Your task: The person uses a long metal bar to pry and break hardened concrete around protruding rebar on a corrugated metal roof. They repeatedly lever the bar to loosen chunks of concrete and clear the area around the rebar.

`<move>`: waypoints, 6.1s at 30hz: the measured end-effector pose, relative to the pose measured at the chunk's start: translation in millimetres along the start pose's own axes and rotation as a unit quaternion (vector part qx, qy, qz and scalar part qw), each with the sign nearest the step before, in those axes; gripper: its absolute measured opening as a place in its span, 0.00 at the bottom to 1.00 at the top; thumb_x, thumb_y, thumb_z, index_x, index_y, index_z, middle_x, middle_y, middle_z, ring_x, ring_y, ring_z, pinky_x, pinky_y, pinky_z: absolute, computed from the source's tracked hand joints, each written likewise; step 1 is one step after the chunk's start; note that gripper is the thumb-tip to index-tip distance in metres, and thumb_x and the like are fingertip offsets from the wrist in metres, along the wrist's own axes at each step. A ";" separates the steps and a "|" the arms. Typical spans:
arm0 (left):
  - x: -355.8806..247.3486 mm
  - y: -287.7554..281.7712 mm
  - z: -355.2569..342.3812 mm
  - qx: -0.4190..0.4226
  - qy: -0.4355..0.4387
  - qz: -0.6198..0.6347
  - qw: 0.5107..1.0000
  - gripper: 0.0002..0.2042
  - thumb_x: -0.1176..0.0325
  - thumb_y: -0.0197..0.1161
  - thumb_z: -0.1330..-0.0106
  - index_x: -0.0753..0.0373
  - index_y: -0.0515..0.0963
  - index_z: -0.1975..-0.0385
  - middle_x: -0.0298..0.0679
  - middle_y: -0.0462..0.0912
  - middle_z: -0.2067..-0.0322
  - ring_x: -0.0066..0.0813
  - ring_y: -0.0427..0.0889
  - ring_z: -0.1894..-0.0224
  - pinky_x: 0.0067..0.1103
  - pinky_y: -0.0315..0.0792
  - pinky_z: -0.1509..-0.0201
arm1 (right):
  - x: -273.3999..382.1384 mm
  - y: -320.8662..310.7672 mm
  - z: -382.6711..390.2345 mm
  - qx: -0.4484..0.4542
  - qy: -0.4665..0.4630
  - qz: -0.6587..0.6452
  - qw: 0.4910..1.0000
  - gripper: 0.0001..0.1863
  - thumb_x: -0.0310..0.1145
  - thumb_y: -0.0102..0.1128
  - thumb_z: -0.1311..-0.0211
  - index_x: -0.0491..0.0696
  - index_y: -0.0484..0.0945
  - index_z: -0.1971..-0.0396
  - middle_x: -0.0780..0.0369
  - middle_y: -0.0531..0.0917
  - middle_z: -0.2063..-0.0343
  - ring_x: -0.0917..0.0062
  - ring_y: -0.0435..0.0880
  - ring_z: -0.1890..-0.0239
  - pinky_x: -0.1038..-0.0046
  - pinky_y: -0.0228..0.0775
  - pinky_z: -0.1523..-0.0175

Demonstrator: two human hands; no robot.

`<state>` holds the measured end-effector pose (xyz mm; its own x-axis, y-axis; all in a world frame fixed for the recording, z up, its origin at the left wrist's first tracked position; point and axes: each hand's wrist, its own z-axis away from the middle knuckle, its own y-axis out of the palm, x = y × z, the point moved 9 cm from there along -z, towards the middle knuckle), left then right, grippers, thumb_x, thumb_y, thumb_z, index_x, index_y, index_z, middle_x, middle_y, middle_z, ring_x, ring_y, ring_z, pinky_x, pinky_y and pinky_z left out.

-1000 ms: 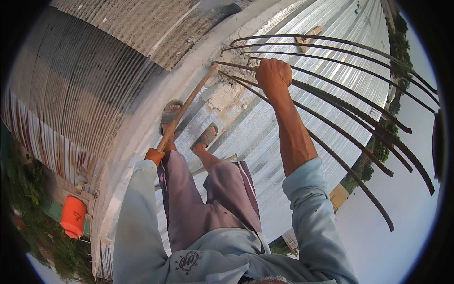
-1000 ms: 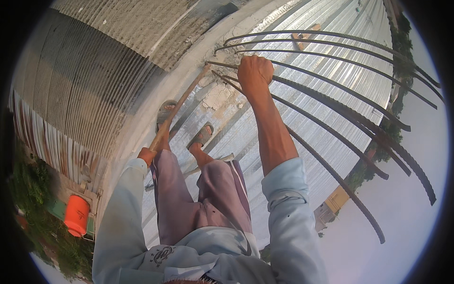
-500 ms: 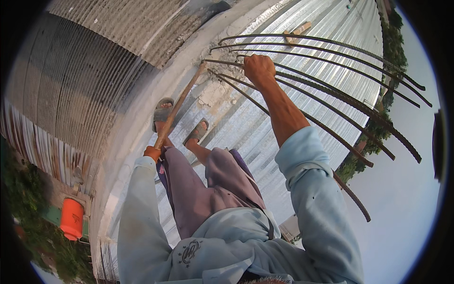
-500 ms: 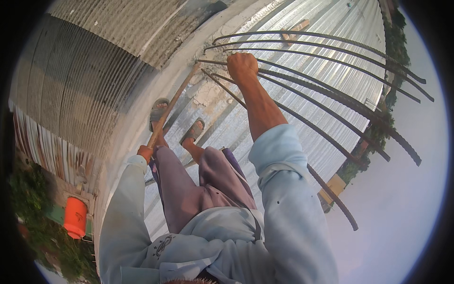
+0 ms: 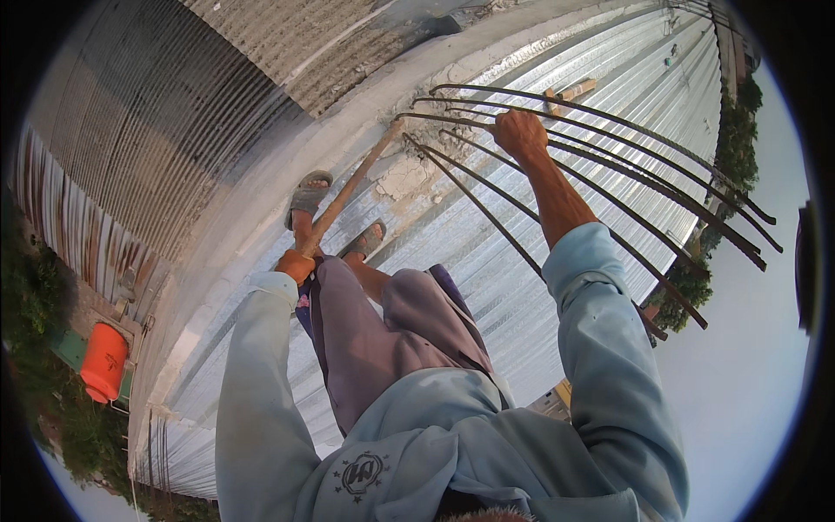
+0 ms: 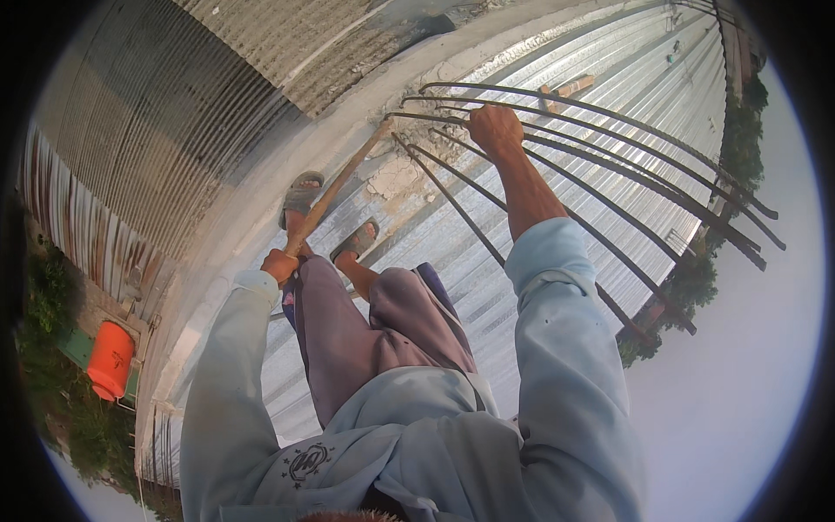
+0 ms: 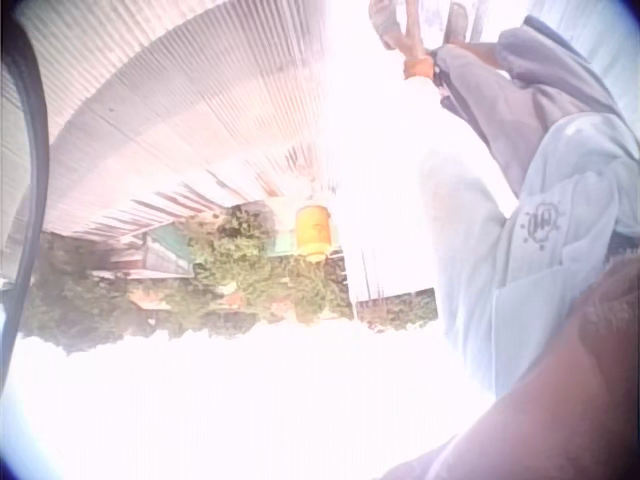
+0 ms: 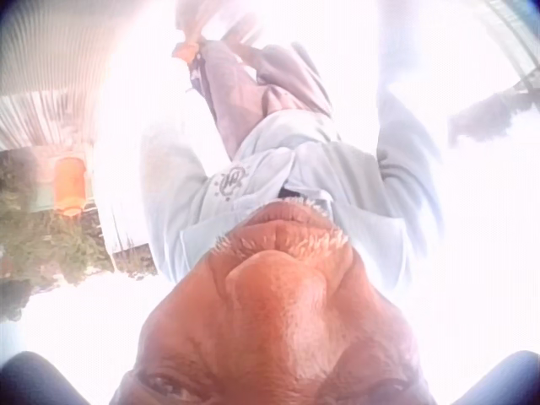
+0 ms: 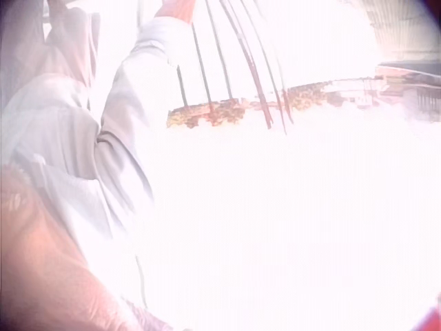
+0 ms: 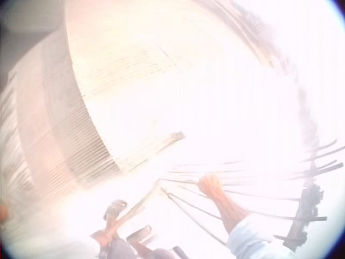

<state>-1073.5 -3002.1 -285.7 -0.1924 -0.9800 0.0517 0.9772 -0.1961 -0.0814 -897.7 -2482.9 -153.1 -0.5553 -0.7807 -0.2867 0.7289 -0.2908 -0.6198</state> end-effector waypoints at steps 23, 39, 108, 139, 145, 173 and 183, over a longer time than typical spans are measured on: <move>7.4 10.1 -32.1 -0.006 0.071 -0.042 0.997 0.19 0.60 0.67 0.49 0.73 0.82 0.67 0.57 0.86 0.70 0.49 0.88 0.65 0.35 0.81 0.59 | 7.4 10.3 3.3 -0.013 -0.022 0.049 0.998 0.14 0.40 0.56 0.31 0.51 0.89 0.67 0.58 0.89 0.66 0.63 0.89 0.61 0.63 0.81 0.58; 49.5 -36.2 -92.4 -0.057 0.210 -0.147 0.965 0.16 0.65 0.62 0.44 0.73 0.82 0.65 0.67 0.82 0.63 0.65 0.82 0.57 0.44 0.77 0.48 | 18.6 30.4 -2.5 -0.022 -0.070 0.120 0.990 0.17 0.42 0.53 0.28 0.49 0.88 0.67 0.59 0.88 0.73 0.66 0.89 0.69 0.65 0.82 0.64; -262.8 -188.0 -57.5 -0.329 0.404 -0.406 0.751 0.20 0.66 0.66 0.39 0.66 0.71 0.49 0.55 0.84 0.62 0.54 0.86 0.61 0.40 0.80 0.55 | 9.5 11.5 4.1 -0.031 -0.064 0.066 0.995 0.06 0.30 0.63 0.43 0.52 0.88 0.75 0.62 0.88 0.73 0.68 0.90 0.67 0.67 0.82 0.65; -181.3 -157.8 -134.2 -0.371 0.349 -0.451 0.733 0.13 0.68 0.61 0.35 0.57 0.72 0.53 0.45 0.86 0.68 0.44 0.88 0.67 0.35 0.83 0.65 | 11.5 22.6 -3.0 -0.026 -0.057 0.080 0.995 0.06 0.31 0.63 0.44 0.52 0.88 0.76 0.61 0.88 0.75 0.68 0.90 0.68 0.67 0.82 0.66; -183.1 -152.4 -132.9 -0.367 0.354 -0.454 0.730 0.11 0.67 0.61 0.35 0.57 0.72 0.55 0.43 0.87 0.67 0.44 0.89 0.67 0.35 0.83 0.66 | 10.0 24.5 -3.1 -0.019 -0.050 0.070 0.996 0.06 0.31 0.63 0.43 0.52 0.88 0.76 0.60 0.88 0.75 0.68 0.90 0.69 0.67 0.82 0.67; -171.3 -128.5 -135.5 -0.267 0.402 -0.304 0.822 0.19 0.61 0.65 0.37 0.66 0.77 0.51 0.55 0.83 0.56 0.55 0.84 0.55 0.42 0.77 0.51 | 9.4 15.8 -2.6 -0.043 -0.059 0.044 0.996 0.07 0.30 0.62 0.43 0.53 0.89 0.76 0.63 0.88 0.74 0.70 0.90 0.67 0.67 0.82 0.68; -150.8 -88.0 -148.8 -0.257 0.378 -0.244 0.855 0.16 0.61 0.63 0.36 0.66 0.79 0.55 0.54 0.83 0.57 0.56 0.83 0.54 0.42 0.77 0.49 | 8.9 23.3 -4.1 -0.032 -0.035 0.072 0.996 0.08 0.30 0.61 0.42 0.56 0.89 0.73 0.63 0.88 0.75 0.70 0.90 0.68 0.68 0.83 0.67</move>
<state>-1143.8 -2842.3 -434.4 -0.7587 -0.4818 -0.4385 0.6333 -0.3872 -0.6701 -887.3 -2494.4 -173.0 -0.4154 -0.8489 -0.3268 0.7708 -0.1378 -0.6220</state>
